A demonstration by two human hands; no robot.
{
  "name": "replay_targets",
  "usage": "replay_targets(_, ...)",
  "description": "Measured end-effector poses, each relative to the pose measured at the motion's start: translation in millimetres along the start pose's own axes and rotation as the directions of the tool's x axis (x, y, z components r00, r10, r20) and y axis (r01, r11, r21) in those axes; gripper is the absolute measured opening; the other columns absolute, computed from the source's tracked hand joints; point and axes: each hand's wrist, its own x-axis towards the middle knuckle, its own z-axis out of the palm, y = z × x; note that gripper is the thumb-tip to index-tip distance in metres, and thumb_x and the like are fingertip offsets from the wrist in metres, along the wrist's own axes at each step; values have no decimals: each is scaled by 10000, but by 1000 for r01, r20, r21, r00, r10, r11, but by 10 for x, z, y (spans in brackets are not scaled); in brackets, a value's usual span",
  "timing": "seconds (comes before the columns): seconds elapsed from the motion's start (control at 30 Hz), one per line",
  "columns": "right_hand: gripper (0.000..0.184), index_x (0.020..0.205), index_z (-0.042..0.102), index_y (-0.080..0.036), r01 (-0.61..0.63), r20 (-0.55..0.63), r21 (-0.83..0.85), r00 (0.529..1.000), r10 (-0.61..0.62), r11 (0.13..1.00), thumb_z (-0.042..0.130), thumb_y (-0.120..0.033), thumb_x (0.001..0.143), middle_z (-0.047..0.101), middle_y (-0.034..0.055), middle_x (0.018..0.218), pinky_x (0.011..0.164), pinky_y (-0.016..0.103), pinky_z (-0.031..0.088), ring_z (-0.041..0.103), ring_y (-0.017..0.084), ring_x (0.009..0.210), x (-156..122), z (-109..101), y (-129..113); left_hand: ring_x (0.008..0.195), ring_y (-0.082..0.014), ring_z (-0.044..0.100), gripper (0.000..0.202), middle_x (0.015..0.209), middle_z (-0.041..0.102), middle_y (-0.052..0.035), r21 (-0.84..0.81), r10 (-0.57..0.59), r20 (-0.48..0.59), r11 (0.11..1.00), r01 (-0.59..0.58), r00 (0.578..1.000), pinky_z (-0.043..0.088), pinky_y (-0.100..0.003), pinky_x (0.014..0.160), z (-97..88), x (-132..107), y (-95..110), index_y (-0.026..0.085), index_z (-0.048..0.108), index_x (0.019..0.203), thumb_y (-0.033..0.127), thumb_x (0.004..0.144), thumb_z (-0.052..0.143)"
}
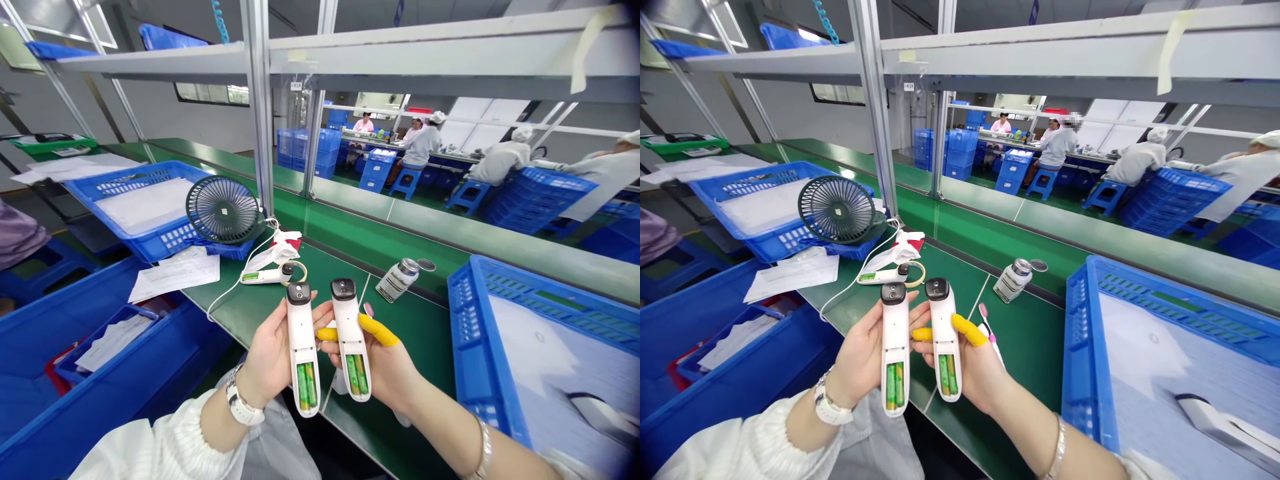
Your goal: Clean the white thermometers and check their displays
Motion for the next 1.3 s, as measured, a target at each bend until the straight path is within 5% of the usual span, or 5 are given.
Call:
replay_targets(0.67,511,1066,588,-72,9,14,22,1000,-10,1000,330,-486,913,686,163,890,696,306,476,661,216,758,-22,17,-14,1228,-292,469,433,1300,506,-198,36,-2,-76,999,5,997,397,-417,1007,49,-3,-9,123,457,1268,372,922,383)
replay_targets(0.83,360,984,610,-108,50,-54,3,997,-49,999,387,-380,908,647,75,683,593,251,462,583,138,551,-13,4,-2,815,-185,659,389,910,653,-152,89,11,-265,996,13,964,548,-271,734,-18,3,3,35,598,1022,371,898,447)
replay_targets(0.93,331,959,617,-83,38,-92,-15,995,-39,999,377,-303,897,633,84,676,617,256,479,574,134,570,-18,-1,0,566,-90,585,375,696,594,-72,152,32,-339,988,22,940,522,-175,555,-74,3,2,22,616,892,378,871,501)
replay_targets(1.03,214,957,603,-109,37,-51,4,998,-37,999,514,-255,827,645,77,770,701,284,502,597,140,662,-28,-1,13,539,-57,533,323,739,567,-36,210,112,-334,977,-41,936,496,-155,507,-100,9,-13,71,602,902,381,855,529)
replay_targets(1.3,571,1078,510,-190,98,2,-118,995,-99,988,805,-311,604,613,37,980,818,329,506,614,150,853,-43,26,50,541,-61,502,389,778,561,-43,292,220,-300,947,-131,928,473,-180,507,-115,20,-41,106,593,855,480,847,488)
